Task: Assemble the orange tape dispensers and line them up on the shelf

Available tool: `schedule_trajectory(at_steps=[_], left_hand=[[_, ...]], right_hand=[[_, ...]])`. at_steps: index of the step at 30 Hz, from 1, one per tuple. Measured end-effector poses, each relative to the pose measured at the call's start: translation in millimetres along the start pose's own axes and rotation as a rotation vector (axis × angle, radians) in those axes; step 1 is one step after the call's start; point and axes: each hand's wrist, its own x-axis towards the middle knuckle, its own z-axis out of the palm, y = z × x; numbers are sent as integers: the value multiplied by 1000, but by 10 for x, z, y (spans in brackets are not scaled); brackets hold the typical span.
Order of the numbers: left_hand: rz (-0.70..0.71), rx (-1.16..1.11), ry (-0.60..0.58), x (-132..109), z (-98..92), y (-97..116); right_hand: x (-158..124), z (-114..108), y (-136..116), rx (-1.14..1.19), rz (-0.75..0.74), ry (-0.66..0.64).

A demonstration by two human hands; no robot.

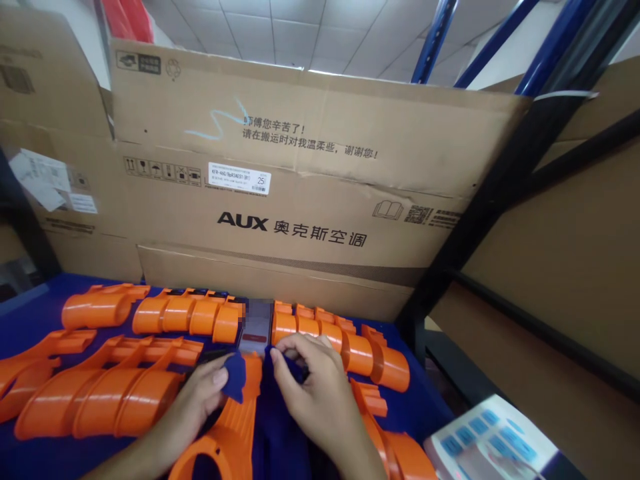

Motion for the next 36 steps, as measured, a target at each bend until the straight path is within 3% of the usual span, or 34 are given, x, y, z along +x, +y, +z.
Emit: schedule_trajectory(at_steps=[5,12,17,21,26,36], left_hand=[[85,141,-63,-71,49,100],[51,-121,-28,-20,-5,50],[36,-225,-36,11,6,-1],[58,-159,0,-2,39,9],[106,-51,74,8,-17,18],[201,-147,219,8,-25,48]], right_hand=[[-32,186,-23,216,64,147],[-150,249,40,286,-14,-27],[-156,328,64,237,-42,-67],[-135,349,31,96,-95,-88],[-109,288,30,75,-115,9],[-55,189,-46,102,-141,16]])
